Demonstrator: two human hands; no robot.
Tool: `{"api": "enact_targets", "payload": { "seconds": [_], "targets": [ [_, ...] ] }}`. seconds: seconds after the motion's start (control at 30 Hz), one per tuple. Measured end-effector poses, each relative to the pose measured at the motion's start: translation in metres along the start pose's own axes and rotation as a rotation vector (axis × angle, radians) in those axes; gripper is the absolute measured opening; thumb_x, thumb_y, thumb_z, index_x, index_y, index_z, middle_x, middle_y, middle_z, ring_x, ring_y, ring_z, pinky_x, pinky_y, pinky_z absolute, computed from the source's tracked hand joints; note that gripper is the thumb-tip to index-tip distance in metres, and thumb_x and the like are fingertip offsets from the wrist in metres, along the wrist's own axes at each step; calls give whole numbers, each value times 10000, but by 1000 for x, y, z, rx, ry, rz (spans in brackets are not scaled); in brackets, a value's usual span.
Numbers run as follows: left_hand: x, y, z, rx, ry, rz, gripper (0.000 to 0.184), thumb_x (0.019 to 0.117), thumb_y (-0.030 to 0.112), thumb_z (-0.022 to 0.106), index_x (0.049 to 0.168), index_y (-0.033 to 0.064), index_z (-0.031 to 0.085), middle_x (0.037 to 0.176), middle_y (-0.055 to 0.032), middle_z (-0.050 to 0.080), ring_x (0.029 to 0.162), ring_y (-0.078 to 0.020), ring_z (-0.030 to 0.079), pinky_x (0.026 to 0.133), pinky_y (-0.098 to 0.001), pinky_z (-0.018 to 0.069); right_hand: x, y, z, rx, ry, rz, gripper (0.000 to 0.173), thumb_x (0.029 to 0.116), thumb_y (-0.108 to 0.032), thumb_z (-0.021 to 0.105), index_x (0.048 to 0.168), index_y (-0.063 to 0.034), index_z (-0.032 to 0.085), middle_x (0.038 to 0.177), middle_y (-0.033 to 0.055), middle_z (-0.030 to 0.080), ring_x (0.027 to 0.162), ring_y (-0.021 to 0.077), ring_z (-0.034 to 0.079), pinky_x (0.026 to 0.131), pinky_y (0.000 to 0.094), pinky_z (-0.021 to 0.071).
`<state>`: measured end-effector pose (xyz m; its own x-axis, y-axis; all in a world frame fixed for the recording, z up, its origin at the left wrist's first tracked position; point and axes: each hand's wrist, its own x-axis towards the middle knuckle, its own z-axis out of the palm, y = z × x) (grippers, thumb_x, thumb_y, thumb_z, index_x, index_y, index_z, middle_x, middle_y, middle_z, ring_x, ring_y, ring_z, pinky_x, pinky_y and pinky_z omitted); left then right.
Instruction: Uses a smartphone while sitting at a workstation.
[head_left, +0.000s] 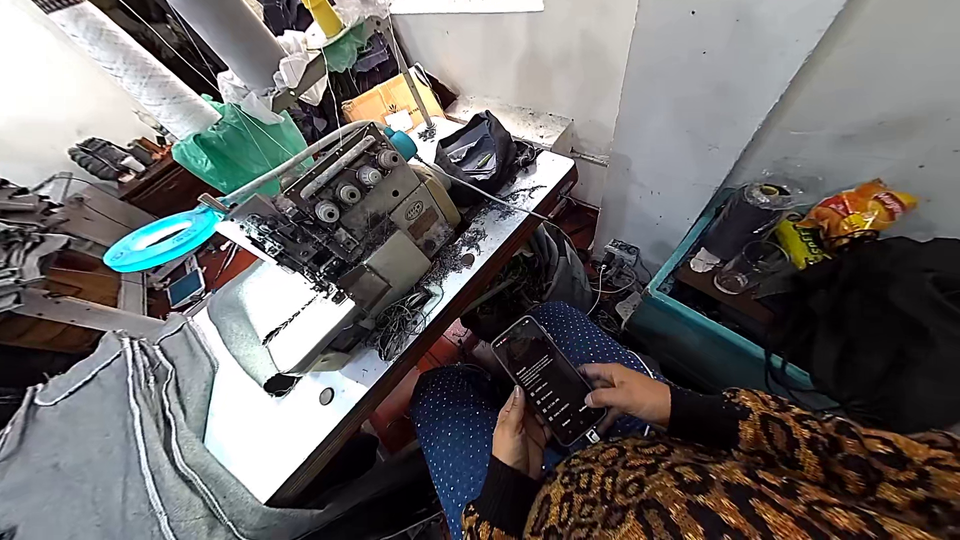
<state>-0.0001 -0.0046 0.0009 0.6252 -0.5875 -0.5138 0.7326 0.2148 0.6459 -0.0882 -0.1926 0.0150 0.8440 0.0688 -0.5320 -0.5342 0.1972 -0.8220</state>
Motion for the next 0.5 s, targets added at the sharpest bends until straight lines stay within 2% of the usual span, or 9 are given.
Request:
{"api": "enact_targets", "payload": {
  "seconds": [0.1,0.2,0.3,0.5],
  "targets": [
    [0,0,2,4,-12,2,414,1130,225,174,1313,-10,462,1018,-145,723,888,-236,740,781,-389,622,2,-2,0,5,18,-10,373,970,-52,534,1340,-10,513,1083,84,673,933,156,707,798,364,613],
    [0,0,0,9,-20,4,414,1129,222,178,1317,-13,463,1023,-151,722,897,-242,738,790,-394,620,8,-2,3,-69,69,-70,406,965,-114,592,1348,-7,510,1109,87,672,935,107,676,835,305,563],
    [0,-2,-2,24,-44,-1,413,1126,216,182,1311,-12,471,1028,-144,725,899,-233,739,798,-387,619,19,-6,8,-102,114,-127,446,960,-155,638,1358,3,513,1158,111,673,995,113,679,919,312,553],
    [-1,0,-2,25,-50,0,420,1127,222,178,1303,-15,476,1037,-155,729,905,-244,742,799,-396,620,32,-13,17,-202,215,-113,423,964,-204,683,1315,6,577,1163,140,684,1040,164,682,964,358,538]
  ]
}}
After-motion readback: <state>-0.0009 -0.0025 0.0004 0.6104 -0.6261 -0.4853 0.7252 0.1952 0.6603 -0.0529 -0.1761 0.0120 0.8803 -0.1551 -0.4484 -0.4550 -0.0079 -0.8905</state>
